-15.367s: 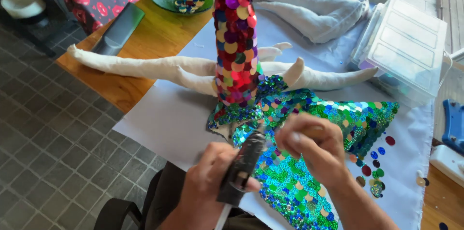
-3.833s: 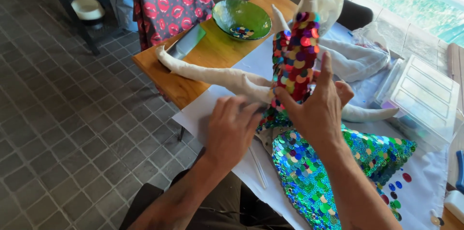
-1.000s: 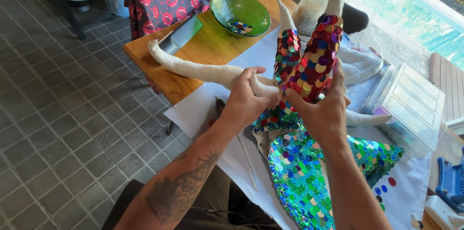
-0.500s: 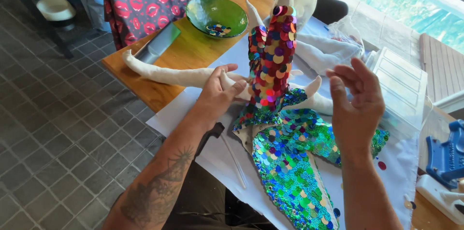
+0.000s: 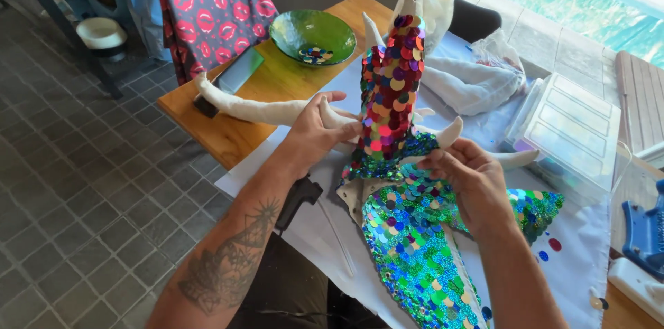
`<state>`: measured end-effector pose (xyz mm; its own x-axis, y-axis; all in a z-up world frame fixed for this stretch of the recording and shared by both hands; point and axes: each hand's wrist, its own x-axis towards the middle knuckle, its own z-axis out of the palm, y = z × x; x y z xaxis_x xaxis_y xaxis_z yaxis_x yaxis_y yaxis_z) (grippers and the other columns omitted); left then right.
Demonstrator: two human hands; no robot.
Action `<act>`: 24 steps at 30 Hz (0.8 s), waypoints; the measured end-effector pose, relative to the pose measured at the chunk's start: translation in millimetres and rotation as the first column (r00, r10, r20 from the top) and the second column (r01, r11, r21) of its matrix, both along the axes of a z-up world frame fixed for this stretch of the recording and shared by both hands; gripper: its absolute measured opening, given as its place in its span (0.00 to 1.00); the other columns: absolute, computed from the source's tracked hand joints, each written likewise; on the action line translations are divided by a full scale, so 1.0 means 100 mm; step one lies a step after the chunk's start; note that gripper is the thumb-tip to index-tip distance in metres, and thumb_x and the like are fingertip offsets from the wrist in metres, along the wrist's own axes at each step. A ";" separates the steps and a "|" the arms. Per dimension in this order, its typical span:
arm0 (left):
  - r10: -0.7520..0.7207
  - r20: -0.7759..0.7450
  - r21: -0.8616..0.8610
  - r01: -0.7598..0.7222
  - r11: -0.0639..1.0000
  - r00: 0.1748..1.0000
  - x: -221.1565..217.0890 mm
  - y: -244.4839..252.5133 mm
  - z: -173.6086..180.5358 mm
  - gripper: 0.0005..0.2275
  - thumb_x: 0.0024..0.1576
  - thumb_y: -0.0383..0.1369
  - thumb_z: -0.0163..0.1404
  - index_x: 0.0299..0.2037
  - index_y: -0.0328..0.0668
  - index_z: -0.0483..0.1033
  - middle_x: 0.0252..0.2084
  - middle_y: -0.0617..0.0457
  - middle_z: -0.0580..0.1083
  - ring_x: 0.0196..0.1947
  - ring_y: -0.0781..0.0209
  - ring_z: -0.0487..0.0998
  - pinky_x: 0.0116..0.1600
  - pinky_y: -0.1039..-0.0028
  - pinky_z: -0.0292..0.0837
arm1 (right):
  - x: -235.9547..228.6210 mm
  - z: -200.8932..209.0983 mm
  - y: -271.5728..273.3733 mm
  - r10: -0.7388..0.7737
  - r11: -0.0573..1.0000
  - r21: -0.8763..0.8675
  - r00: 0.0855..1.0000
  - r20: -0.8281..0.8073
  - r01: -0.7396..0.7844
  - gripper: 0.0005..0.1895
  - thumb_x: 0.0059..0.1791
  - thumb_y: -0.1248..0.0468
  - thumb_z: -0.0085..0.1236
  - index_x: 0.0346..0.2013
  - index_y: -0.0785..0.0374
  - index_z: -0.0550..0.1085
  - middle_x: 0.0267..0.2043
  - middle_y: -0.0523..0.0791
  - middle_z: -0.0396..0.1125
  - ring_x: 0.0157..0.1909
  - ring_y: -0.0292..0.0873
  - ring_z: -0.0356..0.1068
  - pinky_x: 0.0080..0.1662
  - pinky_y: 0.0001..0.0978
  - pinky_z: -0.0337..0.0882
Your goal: Decorating a stuffed craft object by gluing sequins onto it using a hot glue gun
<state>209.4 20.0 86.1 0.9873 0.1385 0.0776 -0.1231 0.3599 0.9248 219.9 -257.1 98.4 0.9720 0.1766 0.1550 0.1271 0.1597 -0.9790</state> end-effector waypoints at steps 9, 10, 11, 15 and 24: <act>-0.058 -0.046 0.091 0.062 0.994 0.997 0.07 0.09 -0.02 0.31 0.52 0.31 0.66 0.65 0.37 0.65 0.40 0.40 0.79 0.34 0.53 0.84 0.41 0.64 0.87 | -0.06 -0.04 0.03 -0.018 0.999 0.032 0.999 -0.033 0.019 0.19 0.50 0.72 0.61 0.54 0.76 0.70 0.42 0.58 0.74 0.41 0.54 0.79 0.37 0.33 0.77; -0.031 -0.067 0.118 0.039 0.992 0.997 0.07 0.12 -0.05 0.28 0.54 0.34 0.64 0.64 0.40 0.66 0.40 0.41 0.79 0.34 0.56 0.84 0.43 0.67 0.86 | -0.05 -0.03 0.05 -0.033 0.999 0.001 0.999 -0.030 0.033 0.20 0.50 0.71 0.61 0.55 0.75 0.70 0.42 0.58 0.74 0.41 0.54 0.79 0.37 0.34 0.77; -0.027 -0.066 0.116 0.035 0.993 0.997 0.02 0.10 -0.01 0.28 0.54 0.34 0.64 0.64 0.40 0.66 0.40 0.41 0.79 0.34 0.56 0.84 0.43 0.67 0.86 | -0.09 0.05 0.08 -0.028 1.000 -0.001 0.999 -0.029 0.028 0.20 0.50 0.71 0.61 0.55 0.75 0.70 0.42 0.58 0.74 0.41 0.54 0.79 0.37 0.34 0.77; -0.056 0.021 -0.040 0.057 0.998 0.998 -0.08 0.11 0.02 0.26 0.58 0.26 0.58 0.66 0.35 0.63 0.43 0.36 0.77 0.40 0.48 0.84 0.44 0.59 0.86 | -0.13 0.16 0.20 -0.127 0.836 -0.342 0.758 0.640 0.428 0.30 0.50 0.70 0.65 0.64 0.75 0.64 0.54 0.60 0.66 0.57 0.59 0.67 0.49 0.45 0.69; -0.092 0.124 0.015 0.091 0.996 0.988 0.00 0.13 -0.18 0.27 0.58 0.24 0.58 0.67 0.35 0.62 0.48 0.34 0.77 0.45 0.50 0.82 0.48 0.62 0.85 | -0.18 0.05 0.34 0.228 0.514 -0.440 0.377 0.897 0.736 0.16 0.53 0.66 0.50 0.54 0.52 0.78 0.71 0.46 0.62 0.76 0.53 0.52 0.63 0.49 0.47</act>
